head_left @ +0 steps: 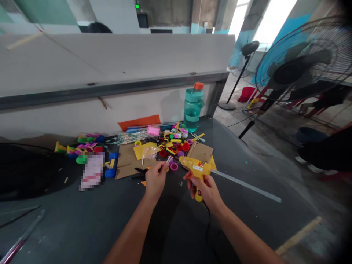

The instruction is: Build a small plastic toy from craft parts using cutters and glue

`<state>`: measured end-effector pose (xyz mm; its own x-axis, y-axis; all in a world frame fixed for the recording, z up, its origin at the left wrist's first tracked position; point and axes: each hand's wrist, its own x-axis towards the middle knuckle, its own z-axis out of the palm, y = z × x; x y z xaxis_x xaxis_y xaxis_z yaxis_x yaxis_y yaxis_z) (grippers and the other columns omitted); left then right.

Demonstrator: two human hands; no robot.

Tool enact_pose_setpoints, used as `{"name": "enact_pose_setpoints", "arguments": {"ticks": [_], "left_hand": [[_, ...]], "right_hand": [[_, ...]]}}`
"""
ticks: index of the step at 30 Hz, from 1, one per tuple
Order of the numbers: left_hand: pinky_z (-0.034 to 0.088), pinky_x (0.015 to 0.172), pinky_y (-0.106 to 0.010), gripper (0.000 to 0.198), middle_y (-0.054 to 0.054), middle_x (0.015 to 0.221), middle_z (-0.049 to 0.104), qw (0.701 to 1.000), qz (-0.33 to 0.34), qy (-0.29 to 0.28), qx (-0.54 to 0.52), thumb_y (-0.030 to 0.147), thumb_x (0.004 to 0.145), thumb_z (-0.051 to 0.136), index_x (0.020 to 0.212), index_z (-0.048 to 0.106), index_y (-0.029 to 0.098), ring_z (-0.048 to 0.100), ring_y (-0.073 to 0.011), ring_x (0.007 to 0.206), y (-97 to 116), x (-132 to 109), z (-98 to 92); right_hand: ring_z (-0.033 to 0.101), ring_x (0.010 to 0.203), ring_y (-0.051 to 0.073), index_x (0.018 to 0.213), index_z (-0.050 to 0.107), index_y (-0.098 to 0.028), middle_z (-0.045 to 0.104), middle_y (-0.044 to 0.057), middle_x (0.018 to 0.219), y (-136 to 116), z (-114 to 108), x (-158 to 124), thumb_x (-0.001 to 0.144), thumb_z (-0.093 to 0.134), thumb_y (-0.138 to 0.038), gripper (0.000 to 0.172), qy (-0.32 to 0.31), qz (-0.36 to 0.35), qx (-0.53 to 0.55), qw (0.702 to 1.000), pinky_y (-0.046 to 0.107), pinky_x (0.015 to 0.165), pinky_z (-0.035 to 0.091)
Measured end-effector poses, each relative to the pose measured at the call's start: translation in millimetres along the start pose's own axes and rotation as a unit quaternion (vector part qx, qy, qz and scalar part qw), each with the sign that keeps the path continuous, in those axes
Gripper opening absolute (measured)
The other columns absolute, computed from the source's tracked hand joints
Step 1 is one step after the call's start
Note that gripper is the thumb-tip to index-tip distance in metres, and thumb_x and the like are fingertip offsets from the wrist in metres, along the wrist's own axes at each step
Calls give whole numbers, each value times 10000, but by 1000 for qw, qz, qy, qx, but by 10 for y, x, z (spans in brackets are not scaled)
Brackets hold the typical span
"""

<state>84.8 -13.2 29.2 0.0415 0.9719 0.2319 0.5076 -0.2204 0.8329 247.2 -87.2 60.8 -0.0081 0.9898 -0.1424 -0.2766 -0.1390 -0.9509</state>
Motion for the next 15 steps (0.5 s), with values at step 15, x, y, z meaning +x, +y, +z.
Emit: {"name": "enact_pose_setpoints", "arguments": {"ticks": [15], "left_hand": [[393, 660, -221, 238, -10, 690, 602, 996, 72, 2, 49, 331, 845, 459, 746, 619, 185, 543, -130, 683, -98, 6, 8]], "right_hand": [[434, 487, 68, 856, 552, -148, 568, 12, 719, 194, 16, -34, 786, 527, -356, 221, 10, -4, -112, 994, 201, 457, 372]]}}
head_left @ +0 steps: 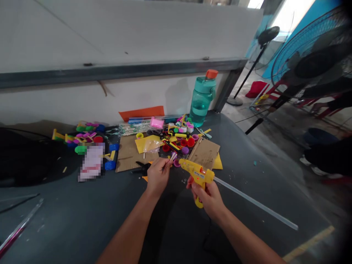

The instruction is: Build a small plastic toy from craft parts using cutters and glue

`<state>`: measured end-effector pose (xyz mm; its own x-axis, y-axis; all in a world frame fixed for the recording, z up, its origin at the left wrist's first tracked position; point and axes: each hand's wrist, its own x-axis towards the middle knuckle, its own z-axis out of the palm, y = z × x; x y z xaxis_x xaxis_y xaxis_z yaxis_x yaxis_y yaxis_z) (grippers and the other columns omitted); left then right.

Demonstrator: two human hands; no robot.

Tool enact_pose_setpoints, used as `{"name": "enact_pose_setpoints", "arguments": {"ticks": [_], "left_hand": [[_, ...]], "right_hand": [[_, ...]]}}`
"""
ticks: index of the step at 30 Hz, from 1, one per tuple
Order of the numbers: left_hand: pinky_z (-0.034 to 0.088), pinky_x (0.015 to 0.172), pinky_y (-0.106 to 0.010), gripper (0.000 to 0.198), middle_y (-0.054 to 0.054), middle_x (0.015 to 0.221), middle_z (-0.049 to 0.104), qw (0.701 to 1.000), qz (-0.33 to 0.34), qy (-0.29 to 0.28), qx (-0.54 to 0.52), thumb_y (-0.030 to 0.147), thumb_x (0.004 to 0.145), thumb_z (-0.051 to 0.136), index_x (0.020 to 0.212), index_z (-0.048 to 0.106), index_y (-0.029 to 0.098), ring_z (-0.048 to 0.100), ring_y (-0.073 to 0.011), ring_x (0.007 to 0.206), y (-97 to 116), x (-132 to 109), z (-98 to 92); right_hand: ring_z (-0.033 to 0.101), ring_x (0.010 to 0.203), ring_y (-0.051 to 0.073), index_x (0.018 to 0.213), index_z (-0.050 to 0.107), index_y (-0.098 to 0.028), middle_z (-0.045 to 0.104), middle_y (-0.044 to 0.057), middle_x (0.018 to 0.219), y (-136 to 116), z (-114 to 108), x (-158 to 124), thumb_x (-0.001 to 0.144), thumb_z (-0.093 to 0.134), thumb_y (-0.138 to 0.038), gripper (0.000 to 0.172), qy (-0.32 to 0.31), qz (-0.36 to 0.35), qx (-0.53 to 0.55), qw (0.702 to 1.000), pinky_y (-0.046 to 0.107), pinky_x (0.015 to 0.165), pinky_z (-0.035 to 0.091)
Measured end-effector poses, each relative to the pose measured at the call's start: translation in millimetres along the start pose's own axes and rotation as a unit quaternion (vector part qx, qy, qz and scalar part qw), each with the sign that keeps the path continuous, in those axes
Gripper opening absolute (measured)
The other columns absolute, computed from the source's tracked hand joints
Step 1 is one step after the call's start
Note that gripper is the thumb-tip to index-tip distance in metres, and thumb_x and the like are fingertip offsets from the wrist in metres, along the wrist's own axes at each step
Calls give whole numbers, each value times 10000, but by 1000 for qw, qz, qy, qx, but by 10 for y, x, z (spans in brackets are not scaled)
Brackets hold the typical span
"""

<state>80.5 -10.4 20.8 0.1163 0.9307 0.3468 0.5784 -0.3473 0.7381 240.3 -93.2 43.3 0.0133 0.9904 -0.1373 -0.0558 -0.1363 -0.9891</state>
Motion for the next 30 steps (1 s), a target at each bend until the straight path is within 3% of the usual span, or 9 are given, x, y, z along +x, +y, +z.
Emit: {"name": "enact_pose_setpoints", "arguments": {"ticks": [8, 19, 30], "left_hand": [[404, 683, -239, 250, -34, 703, 603, 999, 40, -1, 8, 321, 854, 453, 740, 620, 174, 546, -143, 708, -10, -3, 8], [418, 669, -242, 171, -28, 708, 609, 994, 99, 52, 6, 252, 843, 490, 769, 623, 175, 549, -133, 692, -76, 0, 47], [429, 657, -244, 167, -32, 711, 612, 993, 104, 53, 4, 245, 840, 495, 769, 628, 172, 549, -135, 688, -88, 3, 60]], "right_hand": [[428, 510, 67, 878, 546, -155, 567, 12, 741, 52, 7, -1, 803, 513, -320, 185, -16, 7, -3, 1000, 206, 489, 367], [428, 487, 58, 869, 551, -150, 569, 15, 735, 68, 14, 15, 787, 518, -325, 195, -17, 9, -4, 1000, 188, 458, 364], [420, 489, 64, 851, 547, -152, 545, -1, 694, 60, 21, 4, 785, 506, -311, 177, -15, 15, -16, 1000, 190, 460, 360]]}}
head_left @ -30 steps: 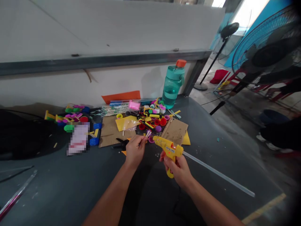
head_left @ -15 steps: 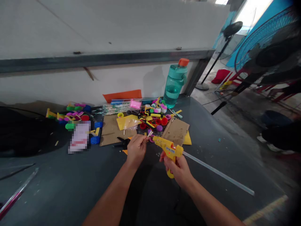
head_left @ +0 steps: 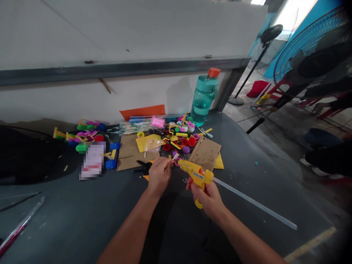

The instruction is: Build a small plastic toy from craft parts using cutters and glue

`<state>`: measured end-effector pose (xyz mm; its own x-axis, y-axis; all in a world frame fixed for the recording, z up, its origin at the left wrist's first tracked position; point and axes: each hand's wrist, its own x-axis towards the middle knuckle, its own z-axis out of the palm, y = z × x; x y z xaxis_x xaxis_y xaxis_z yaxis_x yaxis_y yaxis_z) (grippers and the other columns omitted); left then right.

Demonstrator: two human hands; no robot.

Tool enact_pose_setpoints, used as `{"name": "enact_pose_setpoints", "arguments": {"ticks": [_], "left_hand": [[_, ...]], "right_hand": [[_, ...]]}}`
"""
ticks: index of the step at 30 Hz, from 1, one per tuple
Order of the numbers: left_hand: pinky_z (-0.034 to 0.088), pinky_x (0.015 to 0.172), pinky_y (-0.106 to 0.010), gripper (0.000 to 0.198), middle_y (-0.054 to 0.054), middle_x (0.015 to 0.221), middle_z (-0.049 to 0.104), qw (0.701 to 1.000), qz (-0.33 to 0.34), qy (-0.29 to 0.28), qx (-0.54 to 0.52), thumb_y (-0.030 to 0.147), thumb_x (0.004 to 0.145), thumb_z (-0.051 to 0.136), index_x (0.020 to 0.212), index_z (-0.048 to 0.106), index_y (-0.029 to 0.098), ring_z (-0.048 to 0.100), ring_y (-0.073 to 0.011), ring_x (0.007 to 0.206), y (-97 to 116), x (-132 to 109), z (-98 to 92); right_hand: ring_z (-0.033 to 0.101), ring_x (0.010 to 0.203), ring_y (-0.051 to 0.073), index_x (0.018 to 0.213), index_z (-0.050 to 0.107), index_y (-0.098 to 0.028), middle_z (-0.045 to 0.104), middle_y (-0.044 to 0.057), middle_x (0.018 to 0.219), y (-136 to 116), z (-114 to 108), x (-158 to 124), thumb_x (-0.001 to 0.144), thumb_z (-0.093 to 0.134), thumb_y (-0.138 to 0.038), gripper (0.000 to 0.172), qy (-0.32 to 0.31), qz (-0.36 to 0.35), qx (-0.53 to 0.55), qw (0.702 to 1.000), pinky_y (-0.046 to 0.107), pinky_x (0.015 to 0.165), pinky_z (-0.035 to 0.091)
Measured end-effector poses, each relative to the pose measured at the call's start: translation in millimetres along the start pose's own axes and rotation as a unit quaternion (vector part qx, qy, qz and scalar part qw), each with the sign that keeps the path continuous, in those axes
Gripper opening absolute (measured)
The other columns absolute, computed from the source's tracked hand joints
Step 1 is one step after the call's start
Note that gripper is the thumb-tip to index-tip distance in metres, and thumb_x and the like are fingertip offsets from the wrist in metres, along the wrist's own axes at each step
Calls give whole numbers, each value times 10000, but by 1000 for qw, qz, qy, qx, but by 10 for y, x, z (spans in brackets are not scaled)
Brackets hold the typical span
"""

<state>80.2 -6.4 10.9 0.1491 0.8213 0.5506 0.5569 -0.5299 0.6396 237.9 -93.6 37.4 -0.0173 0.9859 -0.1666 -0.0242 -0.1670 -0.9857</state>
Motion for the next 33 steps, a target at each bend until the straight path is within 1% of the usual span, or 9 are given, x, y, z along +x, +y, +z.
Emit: {"name": "enact_pose_setpoints", "arguments": {"ticks": [11, 15, 21, 25, 30, 33], "left_hand": [[427, 659, -243, 146, -30, 710, 613, 1000, 8, 10, -2, 218, 833, 507, 769, 629, 169, 549, -132, 692, -2, 3, 4], [426, 659, -246, 161, -32, 709, 611, 1000, -1, 2, -1, 223, 839, 496, 765, 629, 171, 550, -134, 694, 12, 5, 1], [424, 649, -244, 169, -30, 693, 606, 1000, -2, 5, -4, 236, 838, 497, 754, 628, 171, 550, -133, 677, 24, 15, -1], [425, 649, -246, 177, -30, 691, 605, 1000, -3, 4, -1, 243, 841, 490, 757, 629, 173, 549, -134, 676, 20, 14, -2], [429, 650, -250, 188, -36, 699, 614, 1000, -1, 2, -7, 261, 844, 487, 763, 634, 176, 549, -136, 678, 23, 12, 3], [431, 649, -255, 199, -41, 703, 619, 1000, -2, 0, -12, 268, 847, 480, 766, 636, 175, 551, -139, 682, 27, 12, 4]], "right_hand": [[418, 484, 65, 801, 544, -152, 514, -11, 662, 16, -3, 13, 781, 490, -298, 157, 1, -7, -32, 999, 184, 445, 358], [422, 486, 66, 767, 535, -152, 497, -16, 640, 3, -6, 8, 783, 476, -283, 145, 1, -14, -48, 999, 181, 448, 356], [415, 470, 71, 746, 527, -152, 466, -30, 566, -3, -9, -7, 790, 470, -294, 159, 1, -17, -68, 998, 182, 437, 341], [410, 464, 73, 727, 515, -158, 446, -39, 545, 9, -8, 1, 789, 462, -301, 165, -3, -17, -65, 998, 183, 435, 337], [422, 468, 76, 726, 514, -157, 452, -36, 549, 8, -7, 17, 784, 469, -310, 170, 14, -10, -62, 998, 188, 444, 353], [423, 463, 76, 707, 517, -158, 454, -35, 540, -6, -9, 19, 786, 467, -316, 184, 13, -12, -64, 998, 189, 439, 349]]}}
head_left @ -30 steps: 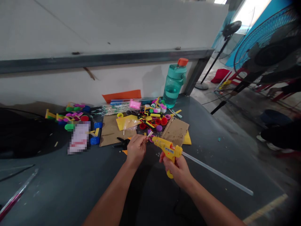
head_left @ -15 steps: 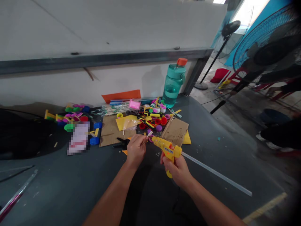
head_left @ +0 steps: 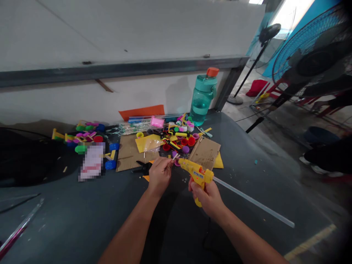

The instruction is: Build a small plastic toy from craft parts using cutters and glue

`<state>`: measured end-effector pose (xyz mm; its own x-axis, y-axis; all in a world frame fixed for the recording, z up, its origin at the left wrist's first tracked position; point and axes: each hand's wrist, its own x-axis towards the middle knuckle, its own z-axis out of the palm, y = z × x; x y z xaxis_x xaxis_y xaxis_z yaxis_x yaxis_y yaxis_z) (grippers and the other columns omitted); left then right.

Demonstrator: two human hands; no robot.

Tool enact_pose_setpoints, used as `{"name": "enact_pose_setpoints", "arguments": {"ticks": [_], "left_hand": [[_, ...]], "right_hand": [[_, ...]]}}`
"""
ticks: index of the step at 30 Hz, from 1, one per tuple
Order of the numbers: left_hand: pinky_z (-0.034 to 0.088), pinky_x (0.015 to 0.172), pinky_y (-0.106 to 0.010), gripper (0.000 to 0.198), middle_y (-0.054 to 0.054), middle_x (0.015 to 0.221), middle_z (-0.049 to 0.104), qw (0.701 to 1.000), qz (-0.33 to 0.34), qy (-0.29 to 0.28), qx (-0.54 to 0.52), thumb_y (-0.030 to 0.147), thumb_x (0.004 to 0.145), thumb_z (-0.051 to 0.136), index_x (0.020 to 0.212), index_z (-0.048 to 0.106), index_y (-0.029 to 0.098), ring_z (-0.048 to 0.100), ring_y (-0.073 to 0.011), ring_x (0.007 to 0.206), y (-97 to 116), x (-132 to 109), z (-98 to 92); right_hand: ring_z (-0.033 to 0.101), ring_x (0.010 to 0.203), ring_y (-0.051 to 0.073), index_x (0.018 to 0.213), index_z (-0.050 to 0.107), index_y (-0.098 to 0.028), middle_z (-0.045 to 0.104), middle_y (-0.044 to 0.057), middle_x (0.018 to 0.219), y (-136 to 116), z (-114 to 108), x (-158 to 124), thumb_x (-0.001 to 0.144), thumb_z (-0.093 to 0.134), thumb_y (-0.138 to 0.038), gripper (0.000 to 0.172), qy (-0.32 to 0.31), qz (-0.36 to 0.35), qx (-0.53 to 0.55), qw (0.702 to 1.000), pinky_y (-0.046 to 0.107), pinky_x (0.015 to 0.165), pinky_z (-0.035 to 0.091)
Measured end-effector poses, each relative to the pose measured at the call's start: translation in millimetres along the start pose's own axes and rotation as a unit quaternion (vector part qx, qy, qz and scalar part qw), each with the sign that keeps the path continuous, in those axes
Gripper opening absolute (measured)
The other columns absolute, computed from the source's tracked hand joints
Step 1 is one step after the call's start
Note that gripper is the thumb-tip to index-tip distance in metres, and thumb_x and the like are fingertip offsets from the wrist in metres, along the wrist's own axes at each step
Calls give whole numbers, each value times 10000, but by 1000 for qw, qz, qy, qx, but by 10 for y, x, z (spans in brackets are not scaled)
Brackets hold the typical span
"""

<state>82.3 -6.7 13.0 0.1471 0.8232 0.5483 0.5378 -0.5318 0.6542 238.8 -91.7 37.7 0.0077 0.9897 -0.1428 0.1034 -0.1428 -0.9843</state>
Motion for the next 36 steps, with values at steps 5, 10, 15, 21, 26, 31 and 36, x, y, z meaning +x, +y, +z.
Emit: {"name": "enact_pose_setpoints", "arguments": {"ticks": [5, 10, 15, 21, 26, 31, 36], "left_hand": [[431, 656, -253, 183, -33, 697, 619, 1000, -4, 4, 6, 260, 839, 493, 755, 633, 178, 560, -139, 683, 1, 6, -13], [428, 657, -244, 176, -31, 695, 619, 1000, -3, 8, 5, 245, 833, 501, 748, 637, 173, 561, -135, 683, 6, 17, -22], [425, 655, -242, 171, -32, 691, 615, 1000, 1, 5, 6, 231, 833, 501, 744, 633, 168, 557, -134, 676, -1, 17, -18], [426, 666, -247, 165, -32, 698, 614, 1000, 5, 2, 7, 230, 834, 500, 750, 630, 171, 555, -136, 684, -15, 6, -17], [430, 676, -254, 163, -36, 710, 613, 1000, 3, -6, 6, 230, 837, 496, 757, 627, 174, 556, -141, 695, -9, 4, -18], [436, 675, -259, 157, -39, 718, 616, 1000, 8, 1, 0, 241, 835, 500, 771, 629, 178, 561, -145, 702, -28, 1, -12], [439, 676, -261, 143, -40, 734, 624, 1000, 12, 5, -1, 239, 830, 508, 785, 630, 179, 567, -146, 708, -41, -7, -5]], "right_hand": [[422, 454, 81, 697, 516, -162, 451, -38, 522, -15, -2, -5, 778, 474, -327, 188, 7, 9, 7, 1000, 195, 437, 346], [414, 451, 77, 688, 512, -161, 451, -34, 533, -20, -4, -5, 777, 474, -328, 193, 6, 6, 6, 1000, 197, 433, 343], [416, 459, 80, 697, 511, -162, 451, -35, 535, -46, -6, -4, 760, 486, -330, 182, 10, 8, 13, 1000, 195, 431, 347], [425, 464, 81, 695, 513, -161, 456, -33, 551, -20, -14, 2, 759, 490, -328, 180, 17, 9, 15, 1000, 199, 438, 354], [443, 470, 82, 720, 516, -161, 476, -23, 579, 25, -31, 8, 778, 476, -323, 177, 26, -1, 9, 1000, 200, 443, 372], [442, 466, 83, 697, 516, -161, 474, -22, 568, 18, -52, 8, 781, 472, -315, 180, 24, -2, -3, 1000, 195, 434, 364], [434, 458, 81, 687, 512, -162, 458, -31, 547, -6, -60, 9, 774, 479, -314, 179, 24, -3, 6, 1000, 194, 433, 355]]}}
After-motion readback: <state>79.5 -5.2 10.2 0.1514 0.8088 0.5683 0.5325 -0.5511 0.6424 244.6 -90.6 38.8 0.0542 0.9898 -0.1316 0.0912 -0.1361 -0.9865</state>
